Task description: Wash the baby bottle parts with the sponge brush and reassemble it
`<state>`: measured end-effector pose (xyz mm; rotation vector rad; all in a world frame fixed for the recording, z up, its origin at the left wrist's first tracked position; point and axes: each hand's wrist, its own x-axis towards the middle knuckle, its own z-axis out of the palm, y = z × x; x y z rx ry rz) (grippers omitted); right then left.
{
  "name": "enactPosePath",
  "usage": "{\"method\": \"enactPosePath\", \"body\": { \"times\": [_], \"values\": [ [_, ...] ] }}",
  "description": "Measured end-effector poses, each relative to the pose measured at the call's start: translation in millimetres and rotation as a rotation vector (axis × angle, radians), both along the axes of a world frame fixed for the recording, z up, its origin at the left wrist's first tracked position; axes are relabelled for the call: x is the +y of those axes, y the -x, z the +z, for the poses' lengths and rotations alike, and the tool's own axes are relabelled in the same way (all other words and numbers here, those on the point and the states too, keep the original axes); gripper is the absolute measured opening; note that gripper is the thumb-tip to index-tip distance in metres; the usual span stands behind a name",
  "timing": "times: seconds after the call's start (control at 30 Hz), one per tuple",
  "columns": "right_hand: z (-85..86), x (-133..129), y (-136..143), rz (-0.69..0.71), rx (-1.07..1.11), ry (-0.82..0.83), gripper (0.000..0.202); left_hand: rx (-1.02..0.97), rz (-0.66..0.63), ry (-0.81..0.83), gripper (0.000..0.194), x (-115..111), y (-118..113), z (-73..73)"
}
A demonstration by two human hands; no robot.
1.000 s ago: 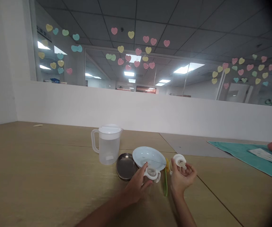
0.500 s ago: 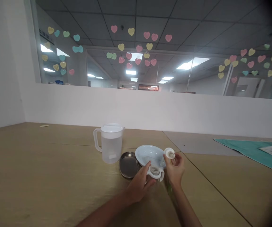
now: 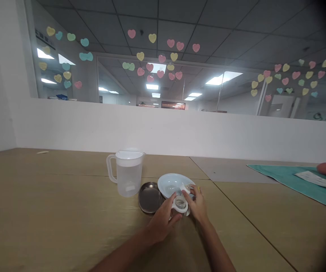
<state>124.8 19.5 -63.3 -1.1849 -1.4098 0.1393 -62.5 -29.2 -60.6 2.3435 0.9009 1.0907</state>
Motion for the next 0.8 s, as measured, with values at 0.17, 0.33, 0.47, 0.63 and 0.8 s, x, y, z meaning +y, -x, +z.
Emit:
{"method": "enactPosePath", "body": {
  "times": [0.17,0.33,0.47,0.63,0.8],
  "values": [
    [-0.3,1,1,-0.042,0.131,0.026,0.045,0.011,0.006,0.023,0.063,-2,1,2.6],
    [-1.3,2,2,0.025,0.405,-0.037,0.048,0.018,0.013,0.035,0.063,-1,2,0.5],
    [-1.2,0,0,0.118,0.609,-0.114,0.035,0.026,0.024,0.025,0.062,1,2,-0.1],
    [-0.5,-9,5,0.291,0.535,-0.121,0.03,0.024,0.009,-0.022,0.06,1,3,0.9],
    [-1.6,-13,11,0.271,0.43,-0.078,0.032,0.007,0.003,-0.09,0.058,1,3,-1.9]
  ]
}}
